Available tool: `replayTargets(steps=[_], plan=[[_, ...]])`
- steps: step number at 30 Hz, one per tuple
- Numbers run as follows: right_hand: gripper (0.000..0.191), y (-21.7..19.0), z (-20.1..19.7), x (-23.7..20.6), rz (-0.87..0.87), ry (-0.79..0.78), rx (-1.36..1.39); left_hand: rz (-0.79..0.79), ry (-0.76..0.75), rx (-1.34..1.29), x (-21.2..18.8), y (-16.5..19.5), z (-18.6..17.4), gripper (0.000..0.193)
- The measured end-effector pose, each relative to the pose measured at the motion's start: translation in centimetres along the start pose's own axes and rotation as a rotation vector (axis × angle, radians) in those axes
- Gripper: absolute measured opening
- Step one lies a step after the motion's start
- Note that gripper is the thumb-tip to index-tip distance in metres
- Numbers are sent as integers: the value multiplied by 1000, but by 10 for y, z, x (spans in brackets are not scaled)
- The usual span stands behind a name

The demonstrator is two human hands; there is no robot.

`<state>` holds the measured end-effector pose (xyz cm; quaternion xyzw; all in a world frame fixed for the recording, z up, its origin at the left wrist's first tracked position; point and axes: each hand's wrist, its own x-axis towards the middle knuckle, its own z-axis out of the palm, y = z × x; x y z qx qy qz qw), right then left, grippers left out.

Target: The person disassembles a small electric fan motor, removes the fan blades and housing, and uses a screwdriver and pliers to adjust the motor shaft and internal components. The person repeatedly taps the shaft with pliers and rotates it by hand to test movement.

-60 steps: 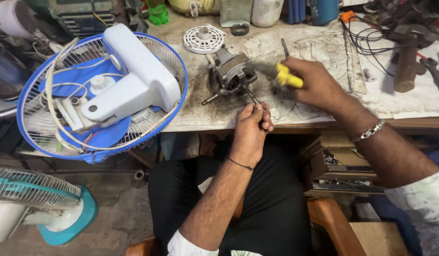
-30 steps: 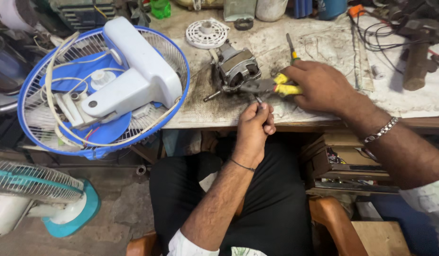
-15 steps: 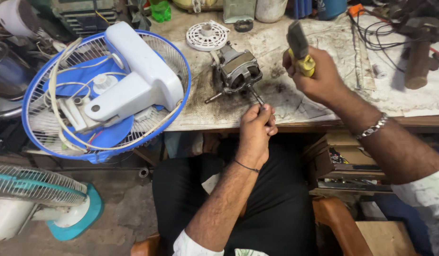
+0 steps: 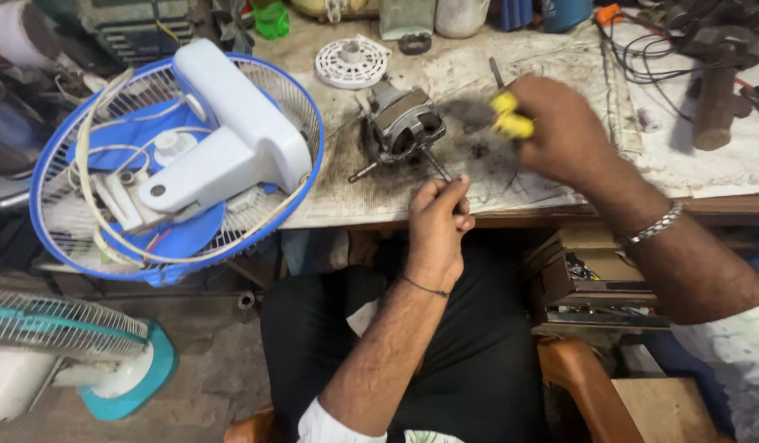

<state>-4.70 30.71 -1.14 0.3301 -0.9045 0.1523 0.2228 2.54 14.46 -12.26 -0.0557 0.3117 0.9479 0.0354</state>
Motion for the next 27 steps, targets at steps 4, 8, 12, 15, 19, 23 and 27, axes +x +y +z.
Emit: replayTargets(steps=[4,8,12,15,19,23,27], plan=[[15,13,-11,-9,96,35,14,51,48,37,-5,2,10,28],[25,19,-12,-13,49,-75,-54,26,34,71,-12,5,10,16],[32,13,-6,-7,16,-157,-112,2,-61,10,-11,4,1,17],[35,5,1,2,-21,-202,-20,42,-56,18,-7,-2,-2,17],[52,0,8,12,-183,-162,-307,31,47,72,0,-10,1,18],[37,3,11,15,-61,-167,41,41,8,29,1,-9,2,19],[41,6,13,15,-145,-169,-127,25,27,-12,2,-6,3,19]])
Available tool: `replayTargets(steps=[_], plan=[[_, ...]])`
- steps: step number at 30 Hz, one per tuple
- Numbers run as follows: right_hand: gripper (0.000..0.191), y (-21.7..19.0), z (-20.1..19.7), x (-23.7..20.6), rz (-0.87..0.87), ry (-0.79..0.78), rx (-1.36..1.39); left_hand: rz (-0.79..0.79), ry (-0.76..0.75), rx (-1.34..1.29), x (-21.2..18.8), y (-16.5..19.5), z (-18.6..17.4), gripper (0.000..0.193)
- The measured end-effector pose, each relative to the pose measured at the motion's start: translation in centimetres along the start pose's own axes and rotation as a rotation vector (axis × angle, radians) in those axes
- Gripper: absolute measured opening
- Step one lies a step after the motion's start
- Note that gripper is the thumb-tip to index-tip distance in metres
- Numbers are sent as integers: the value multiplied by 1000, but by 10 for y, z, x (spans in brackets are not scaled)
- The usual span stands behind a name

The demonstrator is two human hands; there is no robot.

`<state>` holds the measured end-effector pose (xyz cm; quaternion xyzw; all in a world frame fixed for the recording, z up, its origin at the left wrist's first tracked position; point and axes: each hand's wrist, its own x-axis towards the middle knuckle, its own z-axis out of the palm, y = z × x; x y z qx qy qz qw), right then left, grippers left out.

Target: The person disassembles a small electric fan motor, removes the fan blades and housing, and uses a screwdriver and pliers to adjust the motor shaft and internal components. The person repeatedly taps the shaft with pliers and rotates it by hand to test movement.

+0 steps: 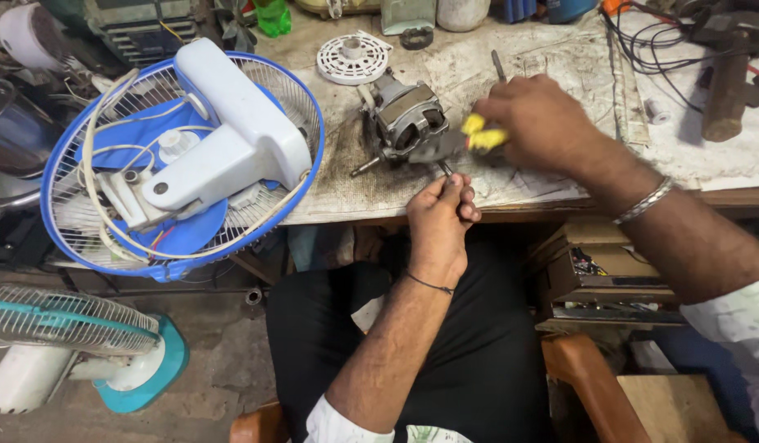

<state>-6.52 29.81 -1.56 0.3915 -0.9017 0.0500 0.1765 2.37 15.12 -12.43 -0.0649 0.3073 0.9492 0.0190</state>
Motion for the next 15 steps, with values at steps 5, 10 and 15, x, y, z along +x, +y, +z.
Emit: replayTargets(steps=[5,10,15], plan=[[25,-3,6,-3,307,-11,340,-30,-10,-24,-1,3,-1,18],[30,-1,-1,-8,209,159,488,-39,-13,-25,-2,4,1,16],[35,1,-13,-5,-19,30,-91,-37,18,10,-1,1,2,15]])
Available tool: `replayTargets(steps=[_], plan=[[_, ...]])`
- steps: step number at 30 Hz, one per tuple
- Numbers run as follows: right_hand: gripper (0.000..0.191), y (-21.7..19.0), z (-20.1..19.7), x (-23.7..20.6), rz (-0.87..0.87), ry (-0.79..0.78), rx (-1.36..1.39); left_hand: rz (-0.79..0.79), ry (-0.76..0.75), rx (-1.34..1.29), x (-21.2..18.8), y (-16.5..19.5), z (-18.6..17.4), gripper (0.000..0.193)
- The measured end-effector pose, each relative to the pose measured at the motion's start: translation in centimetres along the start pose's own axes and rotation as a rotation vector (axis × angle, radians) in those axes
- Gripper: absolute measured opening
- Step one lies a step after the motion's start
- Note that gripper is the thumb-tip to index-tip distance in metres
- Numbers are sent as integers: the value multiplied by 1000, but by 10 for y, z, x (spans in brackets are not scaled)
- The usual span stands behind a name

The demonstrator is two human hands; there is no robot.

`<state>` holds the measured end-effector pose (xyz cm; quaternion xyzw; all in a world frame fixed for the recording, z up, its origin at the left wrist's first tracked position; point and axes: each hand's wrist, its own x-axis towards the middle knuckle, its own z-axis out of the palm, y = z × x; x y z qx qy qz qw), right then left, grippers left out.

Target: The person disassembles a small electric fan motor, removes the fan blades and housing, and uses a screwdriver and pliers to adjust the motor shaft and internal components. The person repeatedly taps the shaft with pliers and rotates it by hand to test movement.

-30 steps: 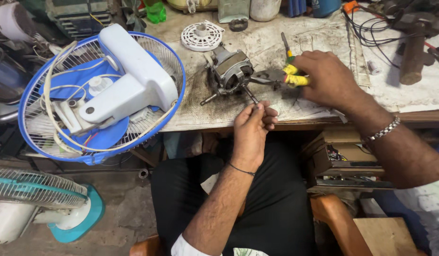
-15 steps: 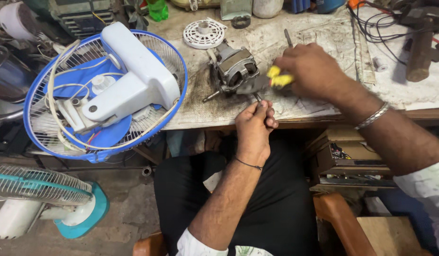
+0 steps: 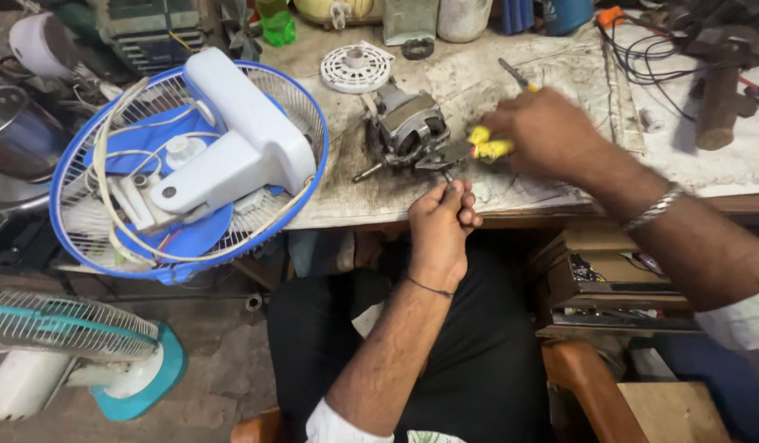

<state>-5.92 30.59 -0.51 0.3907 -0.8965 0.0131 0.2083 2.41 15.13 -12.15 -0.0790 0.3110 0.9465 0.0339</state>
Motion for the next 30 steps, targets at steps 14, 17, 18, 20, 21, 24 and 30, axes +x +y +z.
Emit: replayTargets(steps=[14,17,18,20,21,24,30], plan=[[24,24,24,-6,90,7,372,49,-23,62,5,-11,-5,16],[35,16,24,-8,85,-47,213,37,-32,67,4,-13,-3,15],[25,14,21,-9,201,68,441,57,-57,57,4,-13,-2,18],[22,5,18,-9,186,72,457,52,-2,89,2,-14,-3,19],[30,4,15,-8,51,-19,219,34,47,129,2,-14,-2,18],[35,7,6,-5,22,73,236,36,15,110,4,-12,-3,17],[35,5,13,-13,54,0,273,44,-29,121,-3,-11,-6,17]])
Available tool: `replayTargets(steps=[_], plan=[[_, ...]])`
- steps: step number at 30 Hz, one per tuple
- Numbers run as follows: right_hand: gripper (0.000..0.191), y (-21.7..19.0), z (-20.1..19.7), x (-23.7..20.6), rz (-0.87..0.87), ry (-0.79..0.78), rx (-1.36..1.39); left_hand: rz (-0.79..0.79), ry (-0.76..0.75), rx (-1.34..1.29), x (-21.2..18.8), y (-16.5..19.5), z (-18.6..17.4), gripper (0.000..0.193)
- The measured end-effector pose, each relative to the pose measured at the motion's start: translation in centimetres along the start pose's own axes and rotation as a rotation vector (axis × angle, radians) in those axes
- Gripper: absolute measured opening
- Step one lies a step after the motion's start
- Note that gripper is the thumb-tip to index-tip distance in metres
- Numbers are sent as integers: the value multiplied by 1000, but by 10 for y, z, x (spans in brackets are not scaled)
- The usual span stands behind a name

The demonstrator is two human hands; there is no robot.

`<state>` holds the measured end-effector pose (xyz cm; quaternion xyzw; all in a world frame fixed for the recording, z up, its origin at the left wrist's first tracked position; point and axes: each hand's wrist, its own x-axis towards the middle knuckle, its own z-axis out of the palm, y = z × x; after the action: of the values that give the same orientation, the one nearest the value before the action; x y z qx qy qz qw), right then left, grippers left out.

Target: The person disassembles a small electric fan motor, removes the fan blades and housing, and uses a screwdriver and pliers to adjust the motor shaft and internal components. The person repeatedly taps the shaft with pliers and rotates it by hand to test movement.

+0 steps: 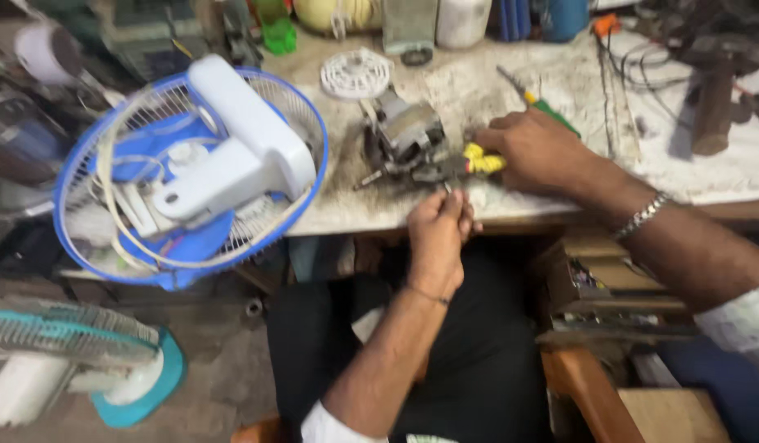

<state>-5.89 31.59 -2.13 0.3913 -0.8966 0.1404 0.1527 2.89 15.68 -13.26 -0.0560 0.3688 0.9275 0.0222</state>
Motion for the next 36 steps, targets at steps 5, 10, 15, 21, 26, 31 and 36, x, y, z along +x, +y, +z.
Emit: replayTargets(steps=[5,10,15,21,26,31,36], plan=[[30,-8,5,-3,150,70,234,20,1,65,-11,8,1,19],[36,-7,0,-3,95,54,40,-154,63,0,-8,26,5,14],[22,-6,8,-9,311,156,109,-30,-13,130,-4,32,-2,14],[36,-2,6,-29,456,1,77,-32,-76,325,17,62,-26,20],[66,-7,-8,-28,538,-192,167,-181,-181,251,18,98,-45,23],[60,-42,-21,-23,300,-101,-104,-298,-259,389,6,109,-50,27],[63,-59,-22,-4,254,-214,-42,-42,-168,752,4,108,-41,29]])
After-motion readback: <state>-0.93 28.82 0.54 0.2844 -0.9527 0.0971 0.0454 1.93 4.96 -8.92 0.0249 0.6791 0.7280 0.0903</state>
